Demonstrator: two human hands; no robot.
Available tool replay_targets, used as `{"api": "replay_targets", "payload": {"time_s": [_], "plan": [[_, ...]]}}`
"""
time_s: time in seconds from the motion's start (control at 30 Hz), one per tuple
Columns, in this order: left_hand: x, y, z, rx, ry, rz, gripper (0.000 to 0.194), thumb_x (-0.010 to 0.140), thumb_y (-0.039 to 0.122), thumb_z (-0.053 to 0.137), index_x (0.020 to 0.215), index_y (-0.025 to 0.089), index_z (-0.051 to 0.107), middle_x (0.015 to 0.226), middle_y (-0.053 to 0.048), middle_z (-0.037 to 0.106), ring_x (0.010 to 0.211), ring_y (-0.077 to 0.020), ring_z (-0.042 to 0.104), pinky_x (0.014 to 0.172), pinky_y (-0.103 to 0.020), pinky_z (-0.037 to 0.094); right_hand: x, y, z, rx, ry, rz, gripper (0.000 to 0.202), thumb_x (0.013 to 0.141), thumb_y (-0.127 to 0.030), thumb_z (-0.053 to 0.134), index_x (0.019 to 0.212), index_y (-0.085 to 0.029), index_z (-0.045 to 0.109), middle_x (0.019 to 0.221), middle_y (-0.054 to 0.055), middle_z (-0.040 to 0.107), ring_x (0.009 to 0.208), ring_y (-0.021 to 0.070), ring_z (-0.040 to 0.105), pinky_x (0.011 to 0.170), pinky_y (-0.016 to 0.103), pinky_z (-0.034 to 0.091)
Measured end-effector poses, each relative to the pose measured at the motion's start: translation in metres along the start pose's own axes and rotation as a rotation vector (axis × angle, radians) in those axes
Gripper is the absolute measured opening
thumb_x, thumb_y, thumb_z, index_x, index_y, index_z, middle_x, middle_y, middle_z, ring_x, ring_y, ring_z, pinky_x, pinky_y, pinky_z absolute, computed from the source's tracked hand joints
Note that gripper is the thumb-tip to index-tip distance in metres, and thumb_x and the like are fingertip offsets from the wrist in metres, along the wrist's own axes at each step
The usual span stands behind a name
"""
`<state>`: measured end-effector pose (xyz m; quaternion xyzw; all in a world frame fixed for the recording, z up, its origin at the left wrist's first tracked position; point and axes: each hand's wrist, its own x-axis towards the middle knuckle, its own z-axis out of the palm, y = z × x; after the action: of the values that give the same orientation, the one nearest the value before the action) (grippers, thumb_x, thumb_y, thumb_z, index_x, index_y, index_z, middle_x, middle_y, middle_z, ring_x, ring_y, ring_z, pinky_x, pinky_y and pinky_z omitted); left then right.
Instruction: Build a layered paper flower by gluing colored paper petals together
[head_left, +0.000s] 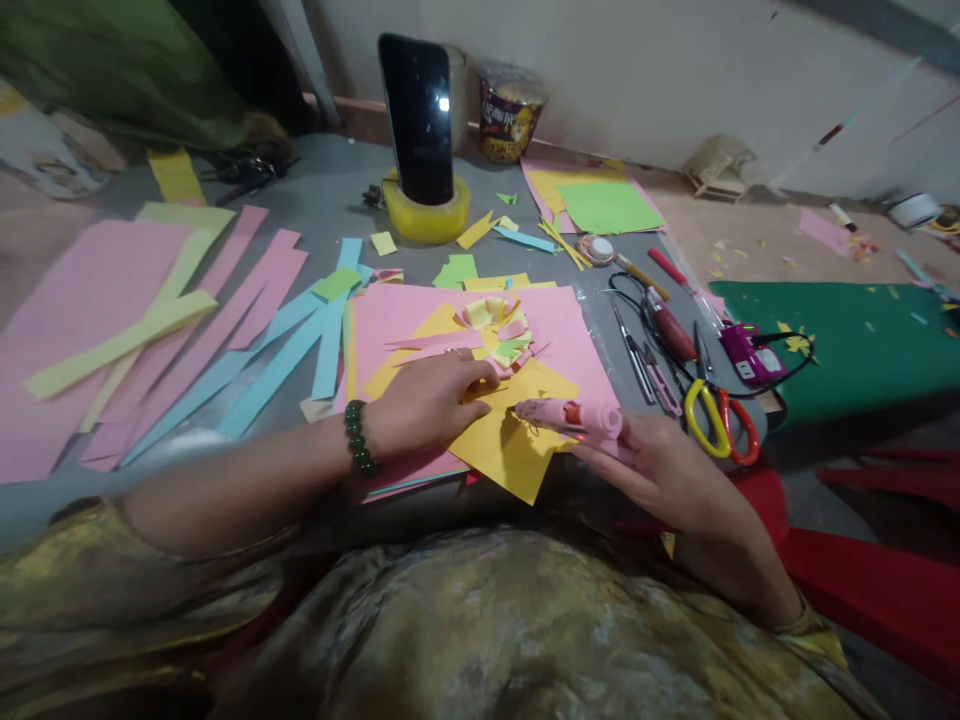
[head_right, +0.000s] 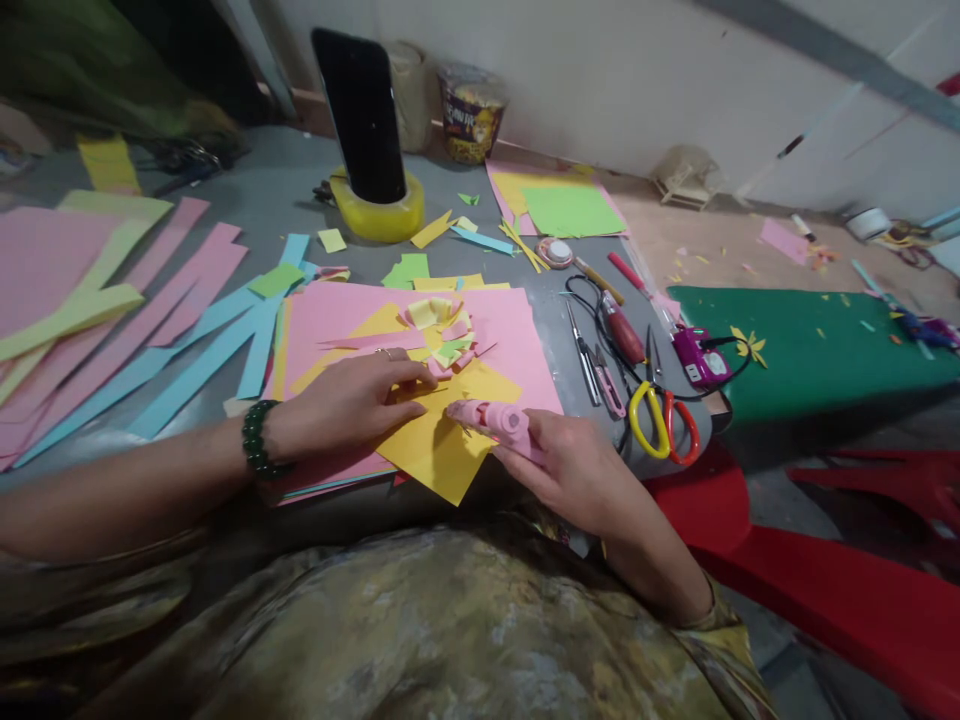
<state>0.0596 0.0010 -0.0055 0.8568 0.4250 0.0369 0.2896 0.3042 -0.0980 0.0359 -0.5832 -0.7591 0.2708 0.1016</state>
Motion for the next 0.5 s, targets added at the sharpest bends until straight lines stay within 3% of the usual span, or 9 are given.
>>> {"api": "replay_targets", "payload": {"time_s": [0.5], "plan": [[0.0007,-0.0007,0.0009,0.002,0.009,0.025,0.025,0.087,0.029,0.057,0.108,0.024,0.07,0.112,-0.005,0.074,0.102,-0.025,0.066,0.081,-0.035,0.049,-0.0008,0.004,-0.0008,0.019,-0.007,-0.006,0.033,0.099,-0.043,0.05,0.112,-0.024,0.075,0.091,0.008,0.079,0.086,0.026,0.074,0.078,0.034,0.058]]}}
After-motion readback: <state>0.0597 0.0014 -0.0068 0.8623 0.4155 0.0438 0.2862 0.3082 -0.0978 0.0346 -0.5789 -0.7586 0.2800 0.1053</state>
